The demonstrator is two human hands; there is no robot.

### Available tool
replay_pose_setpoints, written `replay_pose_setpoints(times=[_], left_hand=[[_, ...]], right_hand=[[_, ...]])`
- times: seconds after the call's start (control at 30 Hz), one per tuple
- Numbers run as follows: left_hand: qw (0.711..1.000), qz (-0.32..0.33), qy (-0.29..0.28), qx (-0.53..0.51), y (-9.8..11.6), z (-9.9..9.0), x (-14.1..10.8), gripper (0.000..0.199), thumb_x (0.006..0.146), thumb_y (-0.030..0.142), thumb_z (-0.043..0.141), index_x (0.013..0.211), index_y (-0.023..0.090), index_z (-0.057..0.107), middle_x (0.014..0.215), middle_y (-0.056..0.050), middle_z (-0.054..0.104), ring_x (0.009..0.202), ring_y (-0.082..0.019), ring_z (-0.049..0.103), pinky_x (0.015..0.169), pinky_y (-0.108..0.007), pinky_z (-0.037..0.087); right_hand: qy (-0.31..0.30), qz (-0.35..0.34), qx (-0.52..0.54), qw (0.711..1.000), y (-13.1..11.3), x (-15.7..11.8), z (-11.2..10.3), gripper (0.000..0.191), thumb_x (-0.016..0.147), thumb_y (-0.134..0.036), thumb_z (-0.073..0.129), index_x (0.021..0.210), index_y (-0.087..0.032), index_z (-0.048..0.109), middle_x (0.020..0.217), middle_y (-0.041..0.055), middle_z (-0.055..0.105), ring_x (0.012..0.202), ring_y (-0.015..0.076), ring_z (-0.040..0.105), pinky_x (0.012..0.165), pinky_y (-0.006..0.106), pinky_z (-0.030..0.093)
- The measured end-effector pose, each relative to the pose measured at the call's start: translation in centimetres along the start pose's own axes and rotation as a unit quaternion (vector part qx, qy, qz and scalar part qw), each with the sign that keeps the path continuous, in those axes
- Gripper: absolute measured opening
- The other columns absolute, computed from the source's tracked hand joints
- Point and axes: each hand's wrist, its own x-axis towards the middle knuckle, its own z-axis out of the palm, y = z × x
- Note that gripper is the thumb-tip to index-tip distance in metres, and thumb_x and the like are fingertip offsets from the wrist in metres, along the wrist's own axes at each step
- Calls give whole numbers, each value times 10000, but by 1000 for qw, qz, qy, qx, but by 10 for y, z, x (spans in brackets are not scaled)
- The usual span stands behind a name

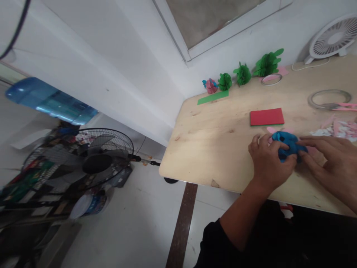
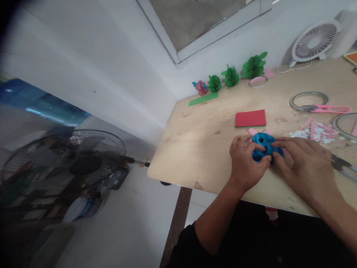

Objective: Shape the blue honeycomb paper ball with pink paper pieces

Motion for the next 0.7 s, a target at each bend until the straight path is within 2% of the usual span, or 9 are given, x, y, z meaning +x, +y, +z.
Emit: replay_pose_setpoints(times=[0.4, 0.7], left_hand=[[1000, -16, -13, 2, 2, -5, 0, 152, 756, 350, 716, 871, 262, 670, 1250, -43, 599, 1346, -258, 410, 1137, -488, 341], [1000, 4, -6, 15, 2, -4, -1, 70, 790, 292, 659, 834, 240, 676, 1238, -40, 610, 1321, -243, 427, 1155, -455, 316]], right_hand=[[5, -13, -2, 1000, 1, 1, -4, 171, 892, -268, 523, 1014, -181, 605, 895, 86, 682, 764, 253, 612, 720, 392, 481], [10, -15, -20, 1000, 0, 2, -1, 168, 894, -277, 518, 1009, -192, 604, 871, 79, 675, 759, 259, 609, 684, 382, 465]])
